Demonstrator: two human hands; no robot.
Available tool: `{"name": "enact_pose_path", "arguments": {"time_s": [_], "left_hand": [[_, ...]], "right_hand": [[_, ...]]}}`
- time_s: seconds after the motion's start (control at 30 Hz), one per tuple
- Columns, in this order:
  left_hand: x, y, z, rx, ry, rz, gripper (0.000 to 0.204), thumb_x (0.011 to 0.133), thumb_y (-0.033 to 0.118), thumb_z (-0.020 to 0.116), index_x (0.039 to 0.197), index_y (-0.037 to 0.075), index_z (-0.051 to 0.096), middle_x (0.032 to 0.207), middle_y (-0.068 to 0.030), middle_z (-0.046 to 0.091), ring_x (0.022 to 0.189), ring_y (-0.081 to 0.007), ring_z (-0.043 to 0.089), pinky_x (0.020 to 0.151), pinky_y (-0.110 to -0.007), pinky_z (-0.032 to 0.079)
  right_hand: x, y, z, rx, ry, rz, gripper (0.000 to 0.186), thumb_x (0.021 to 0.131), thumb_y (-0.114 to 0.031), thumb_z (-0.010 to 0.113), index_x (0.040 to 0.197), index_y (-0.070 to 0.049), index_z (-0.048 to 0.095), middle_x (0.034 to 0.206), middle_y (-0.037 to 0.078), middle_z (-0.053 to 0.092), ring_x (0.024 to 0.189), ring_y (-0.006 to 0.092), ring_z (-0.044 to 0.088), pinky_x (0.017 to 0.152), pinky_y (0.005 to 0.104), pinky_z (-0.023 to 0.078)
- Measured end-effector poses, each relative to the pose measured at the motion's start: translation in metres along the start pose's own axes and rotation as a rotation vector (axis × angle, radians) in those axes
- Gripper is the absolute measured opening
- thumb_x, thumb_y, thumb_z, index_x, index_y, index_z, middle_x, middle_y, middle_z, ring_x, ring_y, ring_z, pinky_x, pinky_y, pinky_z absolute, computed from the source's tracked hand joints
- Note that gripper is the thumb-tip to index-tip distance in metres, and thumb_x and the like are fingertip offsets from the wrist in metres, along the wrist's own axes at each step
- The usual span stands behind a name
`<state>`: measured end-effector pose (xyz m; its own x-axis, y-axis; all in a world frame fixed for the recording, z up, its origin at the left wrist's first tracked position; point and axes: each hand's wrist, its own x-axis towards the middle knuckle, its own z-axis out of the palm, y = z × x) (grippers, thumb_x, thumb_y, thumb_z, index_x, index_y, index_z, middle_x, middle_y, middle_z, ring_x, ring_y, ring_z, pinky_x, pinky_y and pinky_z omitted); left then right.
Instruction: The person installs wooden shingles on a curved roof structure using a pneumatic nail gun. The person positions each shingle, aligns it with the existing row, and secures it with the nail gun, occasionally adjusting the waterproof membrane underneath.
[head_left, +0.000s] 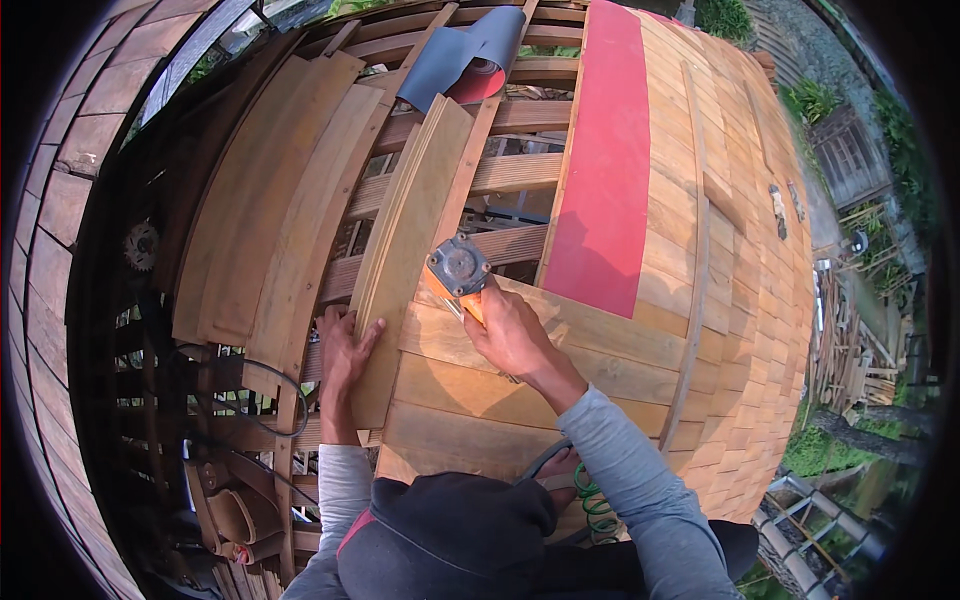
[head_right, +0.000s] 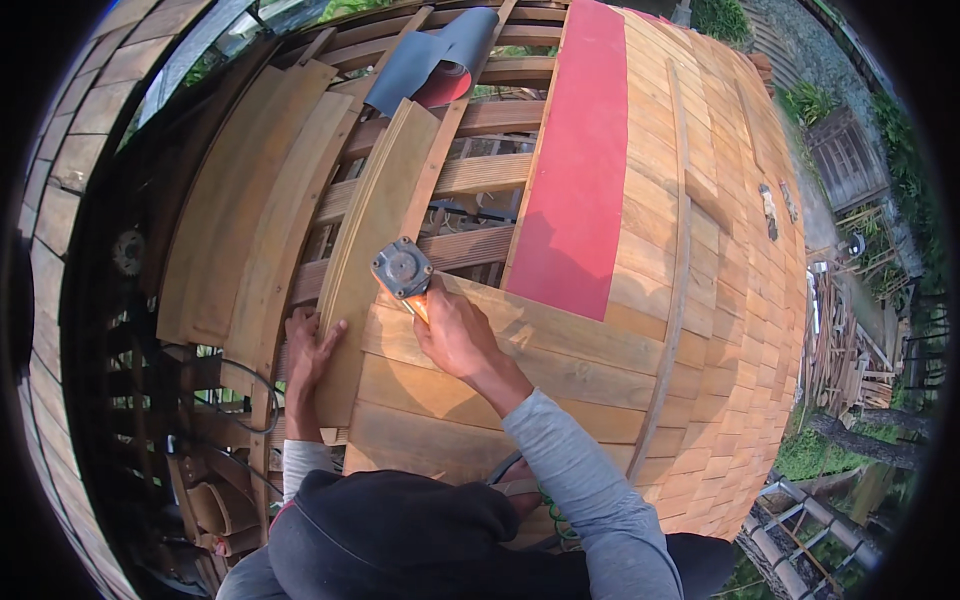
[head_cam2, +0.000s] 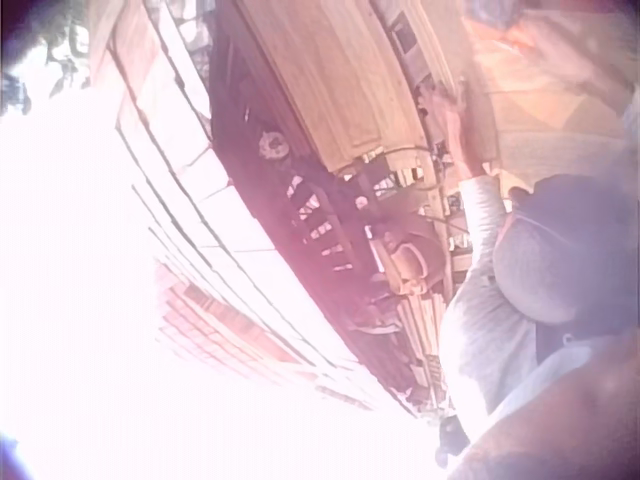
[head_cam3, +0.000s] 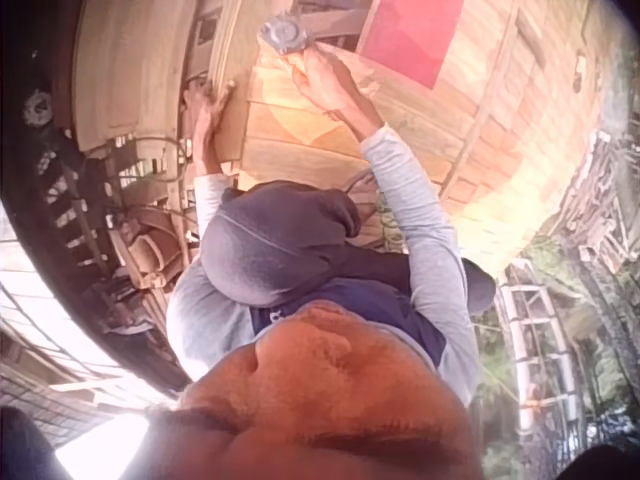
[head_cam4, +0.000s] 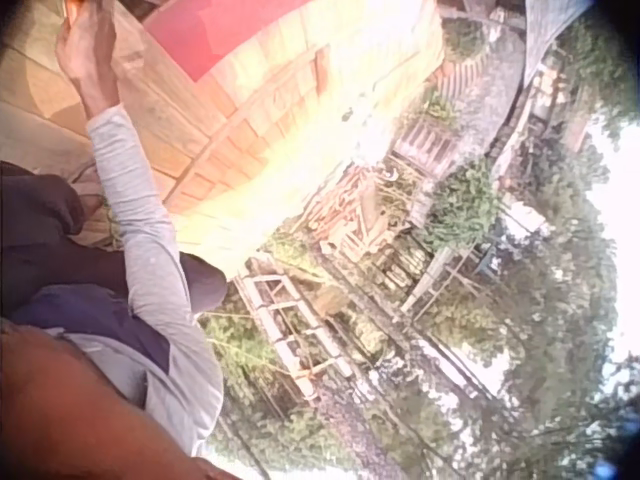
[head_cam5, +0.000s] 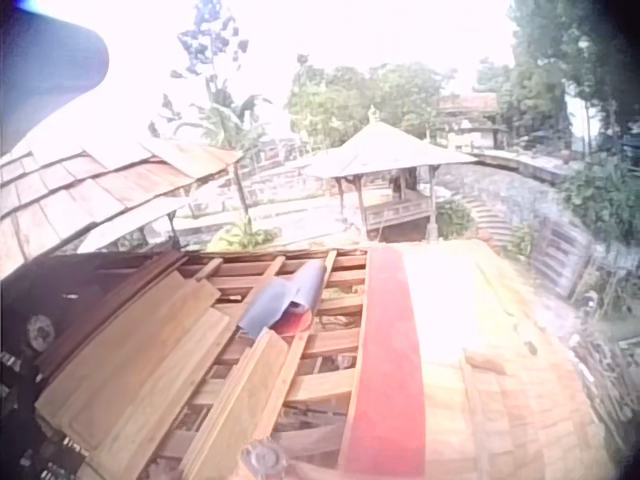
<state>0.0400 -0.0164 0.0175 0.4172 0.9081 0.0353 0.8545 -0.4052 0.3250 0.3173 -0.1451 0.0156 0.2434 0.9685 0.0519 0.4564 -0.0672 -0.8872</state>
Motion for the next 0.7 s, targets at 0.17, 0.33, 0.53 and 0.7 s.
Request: {"name": "enact_pose_path", "arguments": {"time_s": [0.17,0.33,0.53,0.7], "left_hand": [[-0.003,-0.008,-0.001,-0.13,0.052,0.009,0.053,0.103,0.047,0.066,0.119,-0.003,0.075,0.12,-0.0251,0.065,0.112,-0.0426,0.057,0.104,-0.05,0.044],[0.015,-0.038,0.006,-0.585,0.01,-0.087,0.039,0.11,0.031,0.054,0.116,-0.003,0.071,0.105,-0.0164,0.071,0.1,-0.0251,0.065,0.092,-0.038,0.05],[0.04,-0.047,-0.02,-0.406,-0.109,-0.115,0.025,0.102,0.012,0.062,0.122,-0.001,0.068,0.105,-0.0117,0.075,0.091,-0.019,0.069,0.082,-0.036,0.055],[-0.026,0.007,-0.101,0.535,0.45,0.028,0.017,0.102,0.021,0.063,0.11,0.009,0.072,0.105,-0.0125,0.073,0.088,-0.0364,0.071,0.073,-0.049,0.058]], "right_hand": [[-0.013,-0.004,-0.005,-0.045,0.016,-0.002,0.041,0.093,-0.011,0.068,0.126,0.003,0.05,0.097,0.031,0.071,0.093,0.0519,0.07,0.079,0.0589,0.057],[-0.096,0.007,-0.077,-0.031,0.04,0.0,0.036,0.097,-0.014,0.07,0.125,0.004,0.056,0.1,0.031,0.07,0.097,0.0527,0.068,0.085,0.0554,0.054],[-0.258,0.015,-0.197,-0.279,0.139,0.181,0.029,0.096,-0.01,0.071,0.121,0.002,0.063,0.099,0.026,0.072,0.088,0.0458,0.072,0.078,0.0493,0.058],[-0.368,0.0,-0.224,0.034,0.536,0.61,0.018,0.099,-0.004,0.067,0.114,0.007,0.066,0.081,0.014,0.073,0.066,0.0203,0.074,0.057,0.0353,0.061]]}}
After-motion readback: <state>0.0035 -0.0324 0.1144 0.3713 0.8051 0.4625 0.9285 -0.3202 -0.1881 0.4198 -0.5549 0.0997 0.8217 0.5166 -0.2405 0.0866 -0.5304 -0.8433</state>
